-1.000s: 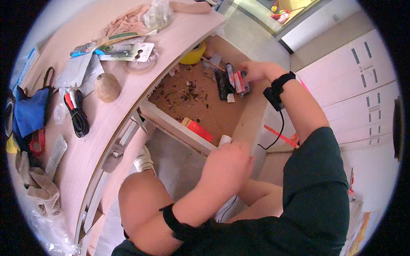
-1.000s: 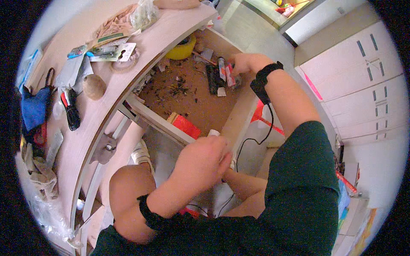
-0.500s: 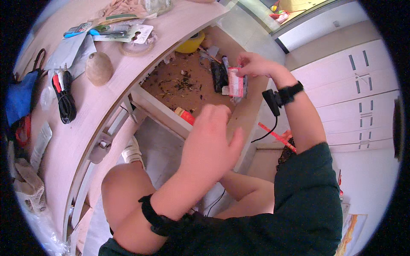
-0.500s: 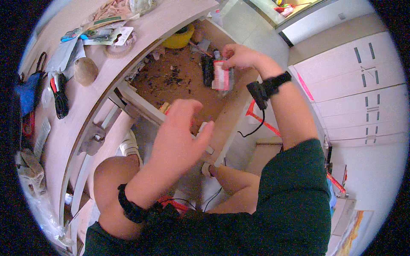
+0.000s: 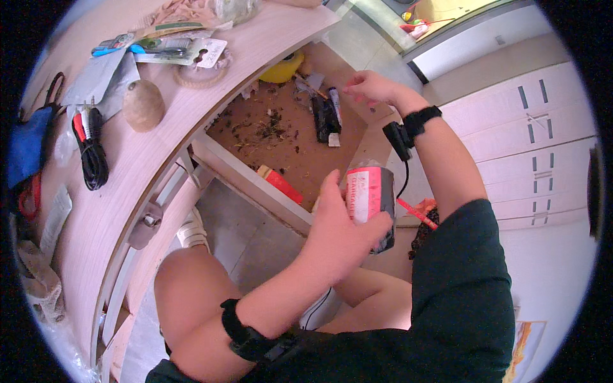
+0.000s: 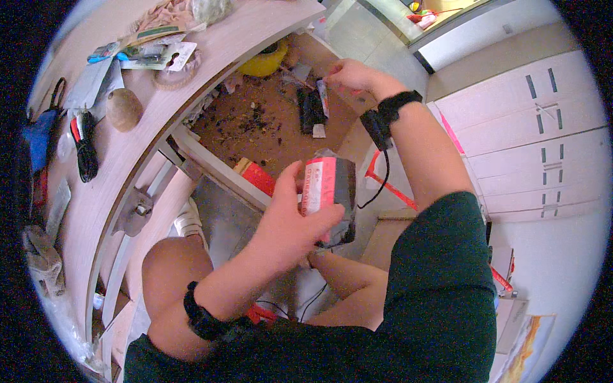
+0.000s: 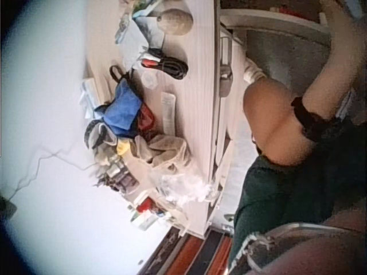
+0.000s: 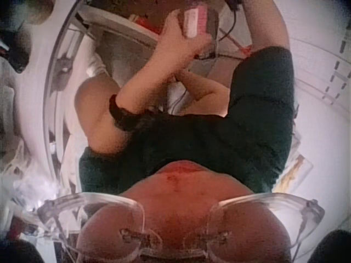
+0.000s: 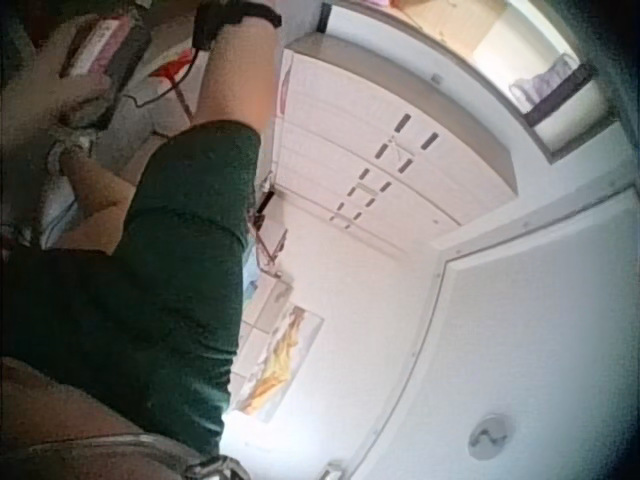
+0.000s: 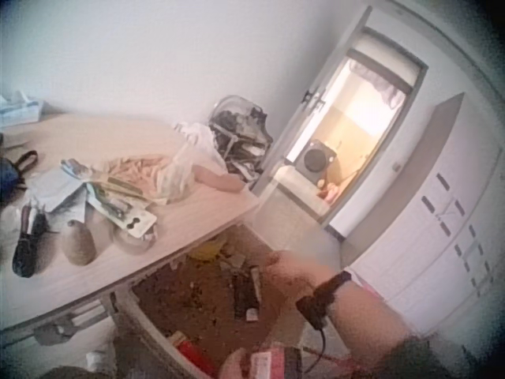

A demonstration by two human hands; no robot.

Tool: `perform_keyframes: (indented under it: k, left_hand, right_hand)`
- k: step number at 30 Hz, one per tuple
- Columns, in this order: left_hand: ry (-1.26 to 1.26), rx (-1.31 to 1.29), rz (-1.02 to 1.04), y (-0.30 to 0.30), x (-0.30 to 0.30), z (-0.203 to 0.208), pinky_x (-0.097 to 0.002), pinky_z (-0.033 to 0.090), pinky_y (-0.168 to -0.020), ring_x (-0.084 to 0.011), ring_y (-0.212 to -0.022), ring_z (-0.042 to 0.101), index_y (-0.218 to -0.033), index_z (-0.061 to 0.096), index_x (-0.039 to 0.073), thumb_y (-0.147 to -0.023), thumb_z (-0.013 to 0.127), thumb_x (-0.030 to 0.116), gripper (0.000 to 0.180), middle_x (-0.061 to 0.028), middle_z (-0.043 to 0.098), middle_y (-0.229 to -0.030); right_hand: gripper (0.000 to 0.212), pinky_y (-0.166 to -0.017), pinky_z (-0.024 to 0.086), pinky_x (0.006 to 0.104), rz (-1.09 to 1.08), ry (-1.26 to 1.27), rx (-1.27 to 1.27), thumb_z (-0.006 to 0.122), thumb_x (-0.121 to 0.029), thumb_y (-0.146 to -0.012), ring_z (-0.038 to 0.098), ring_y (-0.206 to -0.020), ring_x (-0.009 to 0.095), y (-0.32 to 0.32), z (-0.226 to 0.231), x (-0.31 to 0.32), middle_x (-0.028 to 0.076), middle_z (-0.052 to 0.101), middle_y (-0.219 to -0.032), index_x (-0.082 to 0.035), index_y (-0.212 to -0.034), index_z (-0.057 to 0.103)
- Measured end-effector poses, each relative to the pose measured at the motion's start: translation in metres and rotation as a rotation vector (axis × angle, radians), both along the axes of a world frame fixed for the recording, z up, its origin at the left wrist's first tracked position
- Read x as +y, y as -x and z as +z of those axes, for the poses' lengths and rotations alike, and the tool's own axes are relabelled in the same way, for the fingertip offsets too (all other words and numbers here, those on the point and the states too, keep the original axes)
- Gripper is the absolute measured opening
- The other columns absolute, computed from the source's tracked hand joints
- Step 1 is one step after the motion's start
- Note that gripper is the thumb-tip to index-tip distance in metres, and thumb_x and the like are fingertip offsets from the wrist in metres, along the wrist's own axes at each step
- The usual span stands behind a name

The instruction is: The person removes various items including stickers and a small case from a wooden drawer, wipes the interior of the drawer with a cloth, and picks out small pieces of debris by hand.

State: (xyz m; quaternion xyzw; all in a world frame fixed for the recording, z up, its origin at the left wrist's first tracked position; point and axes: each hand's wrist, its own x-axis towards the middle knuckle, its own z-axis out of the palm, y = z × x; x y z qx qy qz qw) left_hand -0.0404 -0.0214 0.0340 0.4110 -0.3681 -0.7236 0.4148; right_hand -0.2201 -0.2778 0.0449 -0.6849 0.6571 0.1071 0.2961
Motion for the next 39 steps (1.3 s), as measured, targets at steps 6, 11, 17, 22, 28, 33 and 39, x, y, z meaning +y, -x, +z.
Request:
perform_keyframes:
  k: [6, 11, 17, 22, 28, 33, 39]
  left_hand:
    - [0.123, -0.065, 0.196, 0.000, -0.007, 0.006, -0.0391, 0.035, -0.096, -0.0335, -0.111, 0.044, -0.129, 0.022, -0.007, -0.070, 0.064, 0.015, 0.075, -0.0255, 0.037, -0.121]
    - [0.118, 0.026, 0.172, 0.005, -0.001, 0.012, -0.0383, 0.034, -0.097, -0.0332, -0.112, 0.041, -0.126, 0.026, -0.005, -0.071, 0.064, 0.013, 0.070, -0.0238, 0.036, -0.120]
    - [0.196, -0.134, 0.231, 0.000, 0.004, 0.010, -0.0339, 0.042, -0.087, -0.0223, -0.099, 0.050, -0.127, 0.026, -0.002, -0.072, 0.063, 0.012, 0.068, -0.0163, 0.047, -0.111]
    - [0.119, 0.080, 0.194, -0.002, 0.006, 0.016, -0.0388, 0.035, -0.095, -0.0337, -0.110, 0.042, -0.125, 0.027, -0.004, -0.071, 0.064, 0.013, 0.067, -0.0234, 0.038, -0.117]
    - [0.161, 0.053, 0.203, -0.002, 0.006, 0.017, -0.0405, 0.034, -0.095, -0.0357, -0.107, 0.042, -0.123, 0.029, -0.003, -0.070, 0.061, 0.011, 0.064, -0.0236, 0.040, -0.114]
    - [0.130, 0.073, 0.234, -0.004, 0.008, 0.016, -0.0404, 0.036, -0.093, -0.0349, -0.106, 0.044, -0.122, 0.031, -0.003, -0.070, 0.062, 0.011, 0.062, -0.0231, 0.041, -0.114]
    - [0.175, 0.066, 0.257, -0.019, 0.006, 0.024, -0.0361, 0.040, -0.088, -0.0277, -0.101, 0.049, -0.122, 0.032, -0.004, -0.069, 0.064, 0.011, 0.064, -0.0202, 0.046, -0.111]
  right_hand:
    - [0.042, -0.058, 0.047, 0.0315, 0.237, -0.057, 0.187, 0.066, -0.042, -0.075, 0.057, -0.063, 0.017, -0.004, -0.049, -0.010, 0.010, 0.062, -0.073, -0.002, -0.084, 0.064]
    - [0.051, -0.071, 0.048, 0.0379, 0.227, 0.036, 0.334, 0.075, -0.043, -0.062, 0.062, -0.079, 0.030, -0.017, -0.072, 0.001, 0.018, 0.065, -0.089, -0.002, -0.091, 0.065]
    - [0.055, -0.078, 0.049, 0.0373, 0.170, 0.011, 0.478, 0.074, -0.045, -0.059, 0.062, -0.086, 0.030, -0.034, -0.086, 0.005, 0.018, 0.065, -0.093, -0.002, -0.092, 0.066]
    - [0.053, -0.079, 0.049, 0.0358, 0.146, 0.150, 0.510, 0.068, -0.042, -0.062, 0.061, -0.091, 0.029, -0.014, -0.098, 0.000, 0.017, 0.064, -0.099, -0.001, -0.096, 0.065]
    - [0.055, -0.079, 0.048, 0.0350, 0.097, -0.039, 0.423, 0.069, -0.041, -0.063, 0.061, -0.094, 0.029, -0.017, -0.086, 0.002, 0.017, 0.064, -0.100, 0.000, -0.098, 0.063]
    - [0.037, -0.062, 0.047, 0.0322, -0.011, 0.022, 0.341, 0.067, -0.025, -0.065, 0.059, -0.067, 0.020, -0.024, -0.063, 0.009, 0.011, 0.062, -0.077, 0.005, -0.085, 0.062]
    - [0.029, -0.070, 0.050, 0.0319, -0.090, 0.130, -0.316, 0.056, -0.014, -0.076, 0.062, -0.074, 0.021, -0.007, -0.019, 0.026, 0.013, 0.063, -0.085, 0.004, -0.097, 0.059]
